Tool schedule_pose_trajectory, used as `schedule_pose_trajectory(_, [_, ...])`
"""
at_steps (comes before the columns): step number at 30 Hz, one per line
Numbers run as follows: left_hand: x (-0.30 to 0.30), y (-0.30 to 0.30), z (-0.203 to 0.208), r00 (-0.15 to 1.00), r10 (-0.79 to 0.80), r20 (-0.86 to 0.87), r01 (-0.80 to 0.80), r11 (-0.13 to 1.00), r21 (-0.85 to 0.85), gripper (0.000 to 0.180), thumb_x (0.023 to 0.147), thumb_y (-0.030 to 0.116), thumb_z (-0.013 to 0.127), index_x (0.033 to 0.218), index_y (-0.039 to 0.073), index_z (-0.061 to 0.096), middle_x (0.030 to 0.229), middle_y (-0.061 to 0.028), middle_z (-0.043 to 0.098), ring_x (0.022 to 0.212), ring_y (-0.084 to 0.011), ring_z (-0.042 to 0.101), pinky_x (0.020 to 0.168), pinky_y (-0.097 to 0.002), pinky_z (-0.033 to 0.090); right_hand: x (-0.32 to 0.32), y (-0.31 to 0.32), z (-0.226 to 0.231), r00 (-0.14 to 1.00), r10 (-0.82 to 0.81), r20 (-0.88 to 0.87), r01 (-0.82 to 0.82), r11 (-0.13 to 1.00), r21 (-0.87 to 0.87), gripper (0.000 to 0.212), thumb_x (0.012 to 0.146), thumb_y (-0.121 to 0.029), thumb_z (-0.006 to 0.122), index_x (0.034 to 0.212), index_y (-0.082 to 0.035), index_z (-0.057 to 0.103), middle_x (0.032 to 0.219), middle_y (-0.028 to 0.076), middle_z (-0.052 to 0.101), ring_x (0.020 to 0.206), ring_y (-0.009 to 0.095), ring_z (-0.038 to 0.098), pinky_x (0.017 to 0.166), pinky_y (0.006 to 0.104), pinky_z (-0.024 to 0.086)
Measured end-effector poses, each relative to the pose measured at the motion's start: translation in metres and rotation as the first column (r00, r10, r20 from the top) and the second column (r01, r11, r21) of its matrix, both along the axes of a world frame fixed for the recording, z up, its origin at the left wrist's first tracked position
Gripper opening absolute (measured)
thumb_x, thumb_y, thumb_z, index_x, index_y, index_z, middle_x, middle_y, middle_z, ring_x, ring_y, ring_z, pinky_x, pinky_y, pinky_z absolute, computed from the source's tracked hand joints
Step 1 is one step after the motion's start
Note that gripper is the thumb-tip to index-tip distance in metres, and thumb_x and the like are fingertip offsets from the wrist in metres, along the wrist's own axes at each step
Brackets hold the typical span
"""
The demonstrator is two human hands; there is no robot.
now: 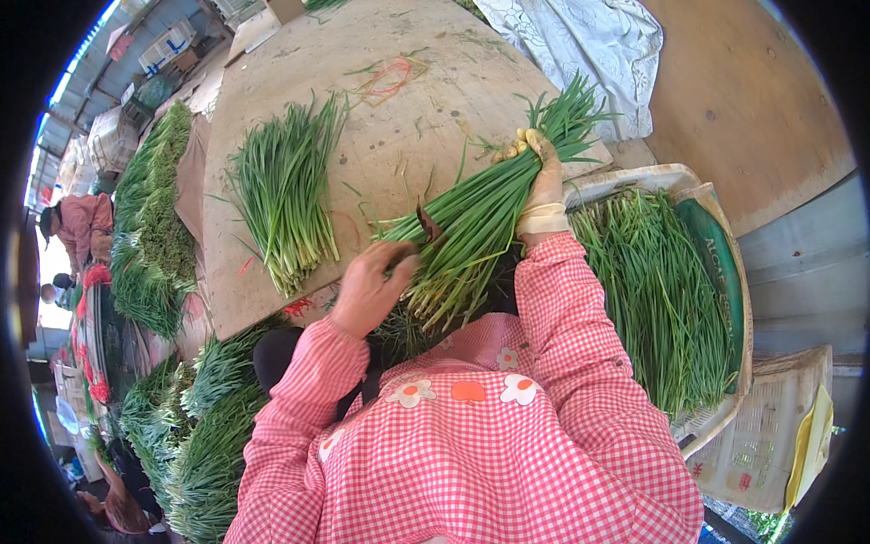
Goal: The person bundles green stalks by hand, gathering them into a bunch and securing them with a yellow tie before placing the bundle into a crate.
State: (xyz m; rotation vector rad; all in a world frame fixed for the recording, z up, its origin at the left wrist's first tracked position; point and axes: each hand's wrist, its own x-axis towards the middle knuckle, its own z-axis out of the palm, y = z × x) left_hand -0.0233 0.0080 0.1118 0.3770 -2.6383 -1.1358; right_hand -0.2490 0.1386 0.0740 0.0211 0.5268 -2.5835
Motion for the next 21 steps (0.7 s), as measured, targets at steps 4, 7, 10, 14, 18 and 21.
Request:
schedule_pose_trajectory(4, [-0.037,0.011,-0.018,0.993,0.096,0.066,-0.103,0.989,0.109,0.035,0.083,0.030,0.056,0.093,-0.004,0.061,0.078,-0.0183,0.062,0.073,-0.0306,0.060,0.070,-0.0359,0.046,0.008,-0.002,-0.001,0.998,0.038,-0.044,-0.037,0.998,0.044,0.020,0.081,-0.022,0.060,0.087,-0.003,0.056,0.067,0.002,0.051,0.063,0.016,0.049,0.066,0.0333,0.043])
schedule_pose_trajectory(7, [-0.044,0.009,-0.032,0.981,0.167,0.100,-0.179,0.976,0.124,0.031,0.084,0.026,0.055,0.090,-0.004,0.061,0.071,-0.0183,0.061,0.066,-0.0263,0.060,0.066,-0.0345,0.046,0.010,0.001,0.002,0.994,0.077,-0.077,-0.074,0.996,0.046,0.018,0.081,-0.021,0.061,0.084,-0.004,0.055,0.067,0.002,0.050,0.064,0.015,0.049,0.067,0.0333,0.043])
schedule_pose_trajectory(10, [-0.031,-0.004,-0.050,0.976,0.215,0.033,-0.217,0.975,0.054,0.023,0.084,0.023,0.054,0.086,0.002,0.061,0.079,-0.0203,0.062,0.076,-0.0365,0.059,0.067,-0.0420,0.045,0.011,-0.001,0.010,0.996,0.037,-0.077,-0.035,0.999,0.023,0.011,0.080,-0.016,0.059,0.080,-0.006,0.053,0.066,0.001,0.048,0.062,0.016,0.049,0.064,0.0320,0.044])
schedule_pose_trajectory(14, [0.030,-0.034,-0.077,0.949,0.159,0.272,-0.098,0.970,-0.223,0.020,0.085,0.019,0.051,0.083,0.002,0.060,0.078,-0.0204,0.060,0.071,-0.0381,0.058,0.062,-0.0456,0.045,-0.017,0.014,0.003,0.984,-0.175,0.011,0.176,0.984,-0.014,0.010,0.081,-0.015,0.055,0.080,-0.006,0.054,0.066,0.002,0.048,0.061,0.016,0.048,0.062,0.0326,0.043])
schedule_pose_trajectory(18, [0.087,-0.042,-0.125,0.693,-0.078,0.717,0.274,0.948,-0.160,0.023,0.081,0.019,0.053,0.098,0.005,0.062,0.098,-0.0198,0.062,0.092,-0.0336,0.060,0.079,-0.0390,0.049,-0.028,0.018,-0.006,0.970,-0.240,0.041,0.242,0.969,-0.044,0.012,0.082,-0.016,0.055,0.083,-0.004,0.055,0.065,0.003,0.049,0.060,0.018,0.048,0.060,0.0341,0.044])
schedule_pose_trajectory(21, [0.062,-0.040,-0.120,0.945,0.032,0.326,-0.143,0.936,0.321,0.026,0.085,0.015,0.053,0.107,0.002,0.058,0.100,-0.0171,0.062,0.094,-0.0275,0.061,0.083,-0.0348,0.047,-0.020,0.010,-0.006,0.978,-0.209,0.026,0.209,0.978,0.006,0.014,0.081,-0.016,0.055,0.084,-0.003,0.055,0.065,0.004,0.049,0.060,0.018,0.048,0.061,0.0344,0.044])
